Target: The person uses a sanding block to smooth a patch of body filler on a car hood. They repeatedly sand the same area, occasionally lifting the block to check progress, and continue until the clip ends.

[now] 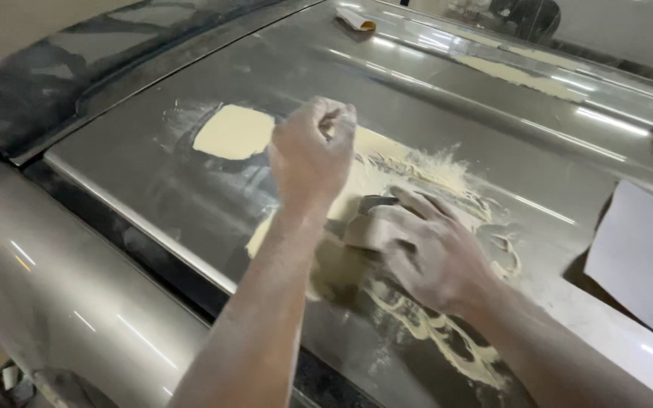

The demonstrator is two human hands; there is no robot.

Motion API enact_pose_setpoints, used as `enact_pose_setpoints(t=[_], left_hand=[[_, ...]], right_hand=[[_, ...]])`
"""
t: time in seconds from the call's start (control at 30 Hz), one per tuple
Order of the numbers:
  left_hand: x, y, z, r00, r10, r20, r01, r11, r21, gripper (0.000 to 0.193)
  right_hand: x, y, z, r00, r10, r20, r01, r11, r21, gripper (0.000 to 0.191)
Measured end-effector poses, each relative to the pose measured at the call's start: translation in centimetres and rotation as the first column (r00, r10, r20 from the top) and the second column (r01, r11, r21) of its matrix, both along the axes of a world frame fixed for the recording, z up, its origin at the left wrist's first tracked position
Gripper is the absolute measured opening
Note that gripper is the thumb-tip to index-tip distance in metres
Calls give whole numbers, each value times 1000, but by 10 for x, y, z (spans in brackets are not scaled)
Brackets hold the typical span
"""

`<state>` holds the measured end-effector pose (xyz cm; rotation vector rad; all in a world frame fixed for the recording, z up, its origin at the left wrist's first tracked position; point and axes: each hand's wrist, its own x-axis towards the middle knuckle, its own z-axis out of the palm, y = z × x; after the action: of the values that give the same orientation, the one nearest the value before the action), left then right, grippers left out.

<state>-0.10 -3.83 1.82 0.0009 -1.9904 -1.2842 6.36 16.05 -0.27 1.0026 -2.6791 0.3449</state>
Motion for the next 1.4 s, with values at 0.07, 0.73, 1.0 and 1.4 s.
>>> enact_pose_setpoints(t=[0.07, 0.73, 1.0, 1.4], left_hand=[[-1, -6, 0, 1000, 7, 15, -7, 1000, 7, 19], [-27, -57, -19, 974, 222, 37, -219, 972, -83, 21], [-33, -68, -24, 975, 189, 121, -188, 982, -16, 22], [-27, -62, -17, 978, 183, 97, -184, 983, 3, 23]], right_hand=[[-4, -10, 3, 994, 73, -78, -68, 996, 63, 21], [-16, -26, 14, 984, -119, 134, 122, 992, -18, 29], [-30, -76, 33, 931, -268, 249, 276, 961, 3, 33], [-118, -106, -6, 959, -282, 1, 281, 958, -57, 27]])
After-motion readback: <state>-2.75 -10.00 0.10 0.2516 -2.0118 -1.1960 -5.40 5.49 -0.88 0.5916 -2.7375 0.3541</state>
